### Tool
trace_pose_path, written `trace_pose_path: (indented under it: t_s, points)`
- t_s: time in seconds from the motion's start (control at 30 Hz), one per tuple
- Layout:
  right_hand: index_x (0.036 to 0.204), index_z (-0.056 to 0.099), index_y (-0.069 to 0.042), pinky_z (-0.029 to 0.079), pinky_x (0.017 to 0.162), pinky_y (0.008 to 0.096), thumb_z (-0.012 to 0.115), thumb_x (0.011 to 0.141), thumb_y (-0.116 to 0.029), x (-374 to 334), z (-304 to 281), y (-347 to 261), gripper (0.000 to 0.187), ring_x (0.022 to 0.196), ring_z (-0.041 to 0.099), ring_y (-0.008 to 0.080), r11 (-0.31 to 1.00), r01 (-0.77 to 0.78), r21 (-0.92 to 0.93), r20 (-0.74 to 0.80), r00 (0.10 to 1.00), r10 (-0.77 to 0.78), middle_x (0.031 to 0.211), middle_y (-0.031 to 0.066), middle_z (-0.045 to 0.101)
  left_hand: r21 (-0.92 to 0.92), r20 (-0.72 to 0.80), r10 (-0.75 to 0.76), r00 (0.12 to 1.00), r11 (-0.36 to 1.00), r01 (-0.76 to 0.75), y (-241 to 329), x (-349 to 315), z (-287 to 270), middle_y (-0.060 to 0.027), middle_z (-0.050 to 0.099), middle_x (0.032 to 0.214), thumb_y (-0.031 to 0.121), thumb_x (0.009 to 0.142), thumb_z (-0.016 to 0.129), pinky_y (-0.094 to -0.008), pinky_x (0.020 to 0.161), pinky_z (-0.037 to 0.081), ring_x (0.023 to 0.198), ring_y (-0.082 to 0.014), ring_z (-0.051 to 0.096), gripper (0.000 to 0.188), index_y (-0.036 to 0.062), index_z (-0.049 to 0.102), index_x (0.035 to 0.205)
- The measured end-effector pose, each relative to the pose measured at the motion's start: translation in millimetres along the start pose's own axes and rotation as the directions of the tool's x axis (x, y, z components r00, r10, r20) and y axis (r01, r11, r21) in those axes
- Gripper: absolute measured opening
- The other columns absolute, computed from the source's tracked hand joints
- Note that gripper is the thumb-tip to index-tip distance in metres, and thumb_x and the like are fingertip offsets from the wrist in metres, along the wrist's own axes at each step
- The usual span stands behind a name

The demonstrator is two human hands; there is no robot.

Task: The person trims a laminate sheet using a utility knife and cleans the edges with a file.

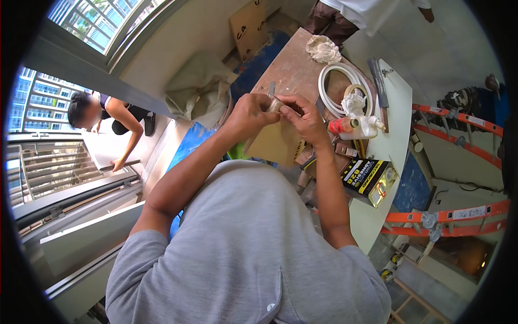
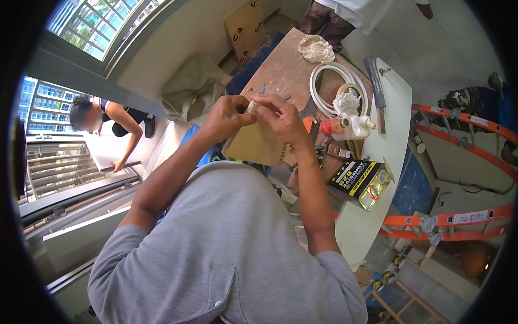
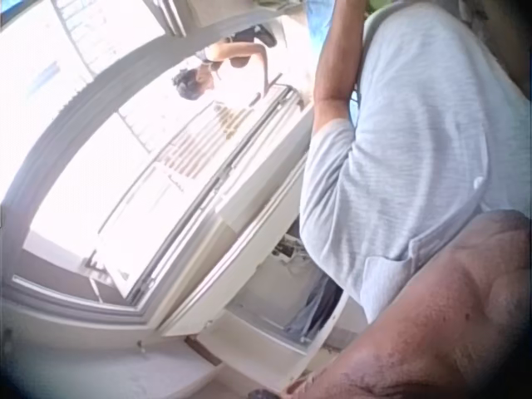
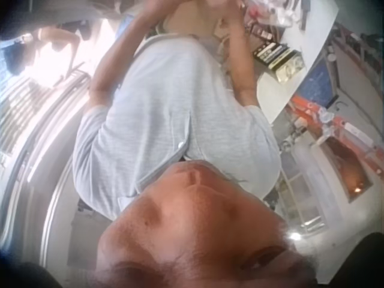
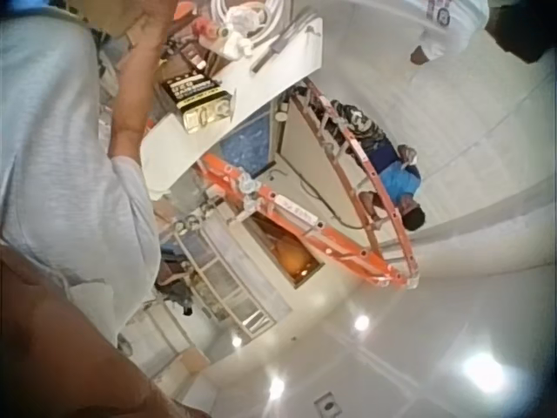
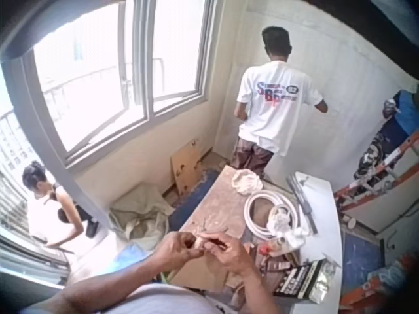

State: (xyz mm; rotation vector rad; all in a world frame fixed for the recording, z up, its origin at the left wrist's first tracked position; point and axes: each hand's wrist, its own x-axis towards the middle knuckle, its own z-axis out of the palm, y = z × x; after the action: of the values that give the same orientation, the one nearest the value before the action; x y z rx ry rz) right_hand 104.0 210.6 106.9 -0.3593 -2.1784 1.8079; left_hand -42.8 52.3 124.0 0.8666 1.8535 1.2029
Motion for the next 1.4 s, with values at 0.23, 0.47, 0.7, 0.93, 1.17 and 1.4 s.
trace_pose_path:
  t_s: [0.23,0.47,0.7,0.93,1.17,1.4]
  points:
    - [0.126,0.070,-0.003,0.057,0.087,0.0395,0.079,0.092,-0.024,-8.8,-15.8,-28.8,0.041,0.096,0.075,0.0287,0.941,-0.012,-0.339,0.058,0.998,0.034,0.105,0.0171,0.076,-0.164,0.134,0.106,0.985,0.983,-0.084,-13.8,10.6,-16.0,-0.0106,0.075,0.095,0.021,0.083,0.086,-0.0341,0.081,0.054,0.087,-0.0167,0.069,0.035,-0.0035,0.076,0.106]
    - [0.116,0.068,-0.009,0.056,0.080,0.0506,0.077,0.091,-0.032,-32.2,7.9,6.0,0.035,0.095,0.072,0.0414,0.687,-0.178,-0.705,-0.167,0.982,0.084,0.103,0.0171,0.075,-0.179,0.167,0.170,0.971,0.974,-0.139,-60.9,18.5,-11.1,-0.0152,0.067,0.135,0.027,0.097,0.078,-0.0373,0.110,0.046,0.127,-0.0206,0.061,0.059,-0.0014,0.057,0.144]
    - [0.112,0.069,-0.011,0.057,0.078,0.0501,0.077,0.088,-0.025,-46.3,32.8,56.0,0.029,0.094,0.072,0.0391,0.535,-0.192,-0.823,-0.187,0.980,0.065,0.110,0.0120,0.072,-0.393,0.173,0.017,0.985,0.918,0.053,-87.3,20.6,6.3,-0.0116,0.069,0.119,0.030,0.104,0.070,-0.0331,0.097,0.051,0.112,-0.0178,0.065,0.051,-0.0016,0.057,0.141]
    - [0.105,0.066,-0.011,0.056,0.079,0.0510,0.075,0.088,-0.021,-43.1,52.9,69.1,0.021,0.094,0.073,0.0351,0.548,-0.169,-0.819,-0.158,0.985,0.068,0.099,0.0101,0.068,-0.361,0.207,-0.111,0.972,0.915,0.181,-117.8,40.9,20.1,-0.0049,0.069,0.094,0.020,0.106,0.066,-0.0270,0.069,0.055,0.079,-0.0127,0.067,0.022,0.0003,0.067,0.115]
    - [0.105,0.066,-0.010,0.055,0.081,0.0514,0.073,0.090,-0.019,-33.0,65.2,72.7,0.019,0.092,0.072,0.0366,0.472,-0.216,-0.855,-0.194,0.976,0.094,0.100,0.0112,0.069,-0.609,0.270,-0.220,0.937,0.715,0.344,-146.3,55.8,15.8,-0.0069,0.071,0.091,0.019,0.104,0.068,-0.0283,0.066,0.055,0.072,-0.0153,0.068,0.016,0.0037,0.068,0.108]
    - [0.108,0.065,-0.008,0.057,0.079,0.0524,0.077,0.088,-0.020,-35.3,74.0,68.8,0.027,0.090,0.072,0.0411,0.490,-0.253,-0.834,-0.240,0.967,0.089,0.102,0.0135,0.070,-0.628,0.311,-0.233,0.921,0.677,0.384,-131.5,51.8,2.8,-0.0052,0.071,0.090,0.021,0.104,0.069,-0.0282,0.067,0.055,0.074,-0.0142,0.069,0.016,0.0052,0.069,0.108]
